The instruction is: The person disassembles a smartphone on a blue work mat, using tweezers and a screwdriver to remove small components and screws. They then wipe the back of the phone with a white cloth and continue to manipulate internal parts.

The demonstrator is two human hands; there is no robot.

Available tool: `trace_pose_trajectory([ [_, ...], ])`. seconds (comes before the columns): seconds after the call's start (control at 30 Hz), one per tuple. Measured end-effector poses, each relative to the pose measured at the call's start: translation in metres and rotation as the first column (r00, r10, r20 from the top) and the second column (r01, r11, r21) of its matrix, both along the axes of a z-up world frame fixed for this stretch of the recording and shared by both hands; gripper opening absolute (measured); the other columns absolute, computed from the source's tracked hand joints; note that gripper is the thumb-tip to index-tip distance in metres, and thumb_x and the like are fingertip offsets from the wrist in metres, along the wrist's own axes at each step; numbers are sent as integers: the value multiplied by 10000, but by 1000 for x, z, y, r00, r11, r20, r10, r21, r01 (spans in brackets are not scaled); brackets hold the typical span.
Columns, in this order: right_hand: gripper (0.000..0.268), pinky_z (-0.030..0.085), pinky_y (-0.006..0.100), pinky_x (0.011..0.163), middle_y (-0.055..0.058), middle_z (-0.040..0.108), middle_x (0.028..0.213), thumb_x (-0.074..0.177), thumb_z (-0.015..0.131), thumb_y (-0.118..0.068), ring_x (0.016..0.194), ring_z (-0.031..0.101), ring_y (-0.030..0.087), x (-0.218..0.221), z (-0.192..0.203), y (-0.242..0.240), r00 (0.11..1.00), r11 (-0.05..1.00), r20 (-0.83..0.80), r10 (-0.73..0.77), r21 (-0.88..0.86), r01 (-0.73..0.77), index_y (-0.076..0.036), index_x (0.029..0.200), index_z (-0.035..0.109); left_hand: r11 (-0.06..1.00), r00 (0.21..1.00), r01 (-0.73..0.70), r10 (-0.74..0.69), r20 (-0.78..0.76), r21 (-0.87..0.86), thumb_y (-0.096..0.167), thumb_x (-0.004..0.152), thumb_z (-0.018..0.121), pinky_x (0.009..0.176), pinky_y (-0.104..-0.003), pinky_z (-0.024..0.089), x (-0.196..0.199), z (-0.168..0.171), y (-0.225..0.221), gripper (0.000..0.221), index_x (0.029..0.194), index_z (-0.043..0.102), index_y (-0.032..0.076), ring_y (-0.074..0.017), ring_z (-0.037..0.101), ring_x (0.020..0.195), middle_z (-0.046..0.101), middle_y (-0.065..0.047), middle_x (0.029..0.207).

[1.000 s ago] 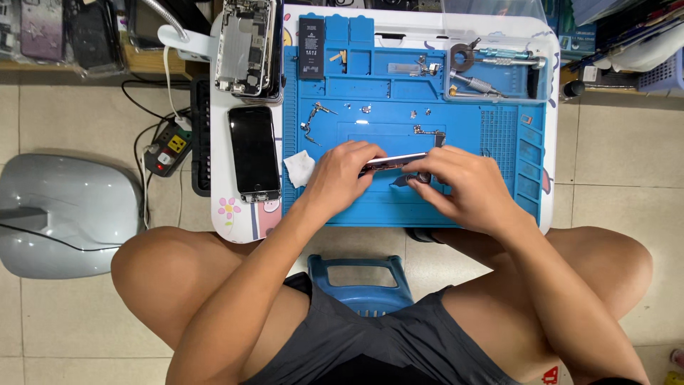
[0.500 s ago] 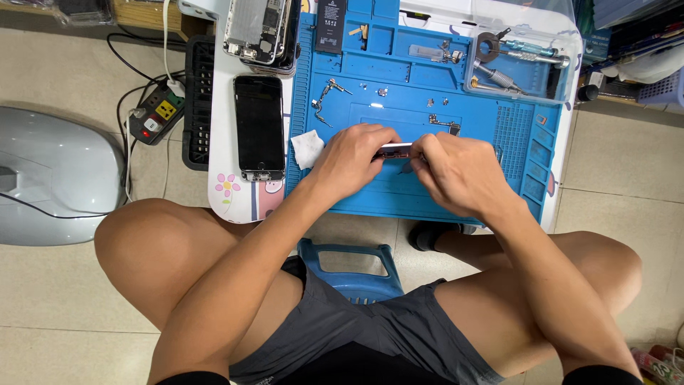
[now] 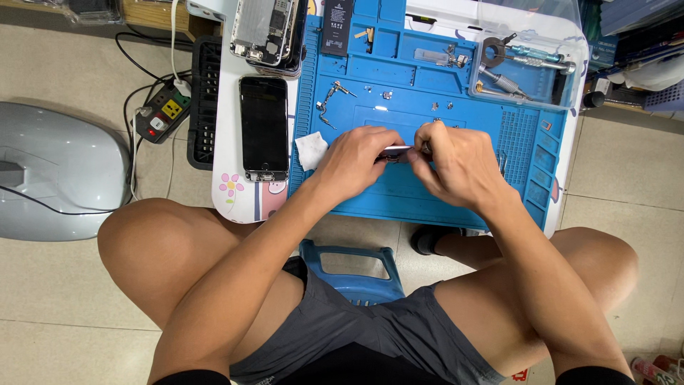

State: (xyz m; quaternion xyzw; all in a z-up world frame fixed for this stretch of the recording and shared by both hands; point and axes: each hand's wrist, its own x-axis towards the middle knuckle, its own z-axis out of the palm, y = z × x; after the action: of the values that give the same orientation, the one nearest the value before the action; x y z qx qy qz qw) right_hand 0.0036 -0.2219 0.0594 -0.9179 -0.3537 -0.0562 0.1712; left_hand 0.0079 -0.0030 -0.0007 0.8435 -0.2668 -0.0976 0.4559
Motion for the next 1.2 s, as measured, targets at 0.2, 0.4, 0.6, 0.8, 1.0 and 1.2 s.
trace_pose_trajectory([
  [0.2, 116, 466, 290, 491, -52, 487, 587, 1002, 604, -114, 477, 546, 199, 2, 2, 5, 999, 1000, 31, 11, 9, -12, -157, 999, 496, 1000, 1000, -13, 12, -27, -25, -86, 826, 736, 844, -522, 619, 0, 7, 1, 340, 1110, 721, 100, -386, 742, 1014, 764, -119, 979],
  [0.4, 127, 470, 293, 489, -49, 499, 584, 990, 628, -108, 490, 565, 197, 4, 4, 9, 999, 1000, 42, 17, -6, -17, -152, 1000, 509, 1000, 999, -5, 5, -33, -16, -56, 835, 754, 841, -511, 624, 2, 2, 0, 358, 1140, 723, 129, -368, 742, 1035, 770, -99, 1011],
  [0.6, 115, 460, 265, 485, -64, 465, 568, 995, 605, -110, 479, 535, 171, 4, -3, 10, 995, 1000, 93, 27, -14, -26, -158, 992, 502, 1000, 999, -30, 29, -38, -10, -52, 835, 766, 842, -494, 625, 1, -9, -3, 364, 1147, 732, 133, -357, 743, 1027, 766, -86, 995],
  [0.8, 120, 466, 274, 482, -52, 469, 562, 985, 615, -101, 483, 552, 182, 4, 1, 11, 995, 999, 95, 27, -30, -24, -148, 988, 504, 1000, 999, -26, 26, -39, 2, -37, 837, 774, 841, -493, 624, 1, -17, -3, 365, 1154, 736, 139, -355, 743, 1028, 767, -83, 1000],
  [1.0, 111, 454, 251, 485, -61, 453, 561, 999, 606, -104, 476, 531, 164, 5, -1, 11, 996, 999, 88, 27, -34, -24, -154, 983, 509, 998, 998, -39, 37, -41, -40, -79, 844, 758, 854, -529, 629, 1, -10, -2, 393, 1200, 728, 87, -405, 739, 1034, 765, -148, 1014],
  [1.2, 122, 455, 256, 478, -51, 457, 559, 996, 621, -111, 473, 534, 168, 6, -3, 9, 996, 999, 84, 36, -36, -33, -151, 973, 508, 999, 998, -39, 38, -47, -25, -70, 850, 765, 858, -537, 632, 1, -9, -2, 395, 1218, 727, 71, -409, 741, 1045, 767, -158, 1031],
])
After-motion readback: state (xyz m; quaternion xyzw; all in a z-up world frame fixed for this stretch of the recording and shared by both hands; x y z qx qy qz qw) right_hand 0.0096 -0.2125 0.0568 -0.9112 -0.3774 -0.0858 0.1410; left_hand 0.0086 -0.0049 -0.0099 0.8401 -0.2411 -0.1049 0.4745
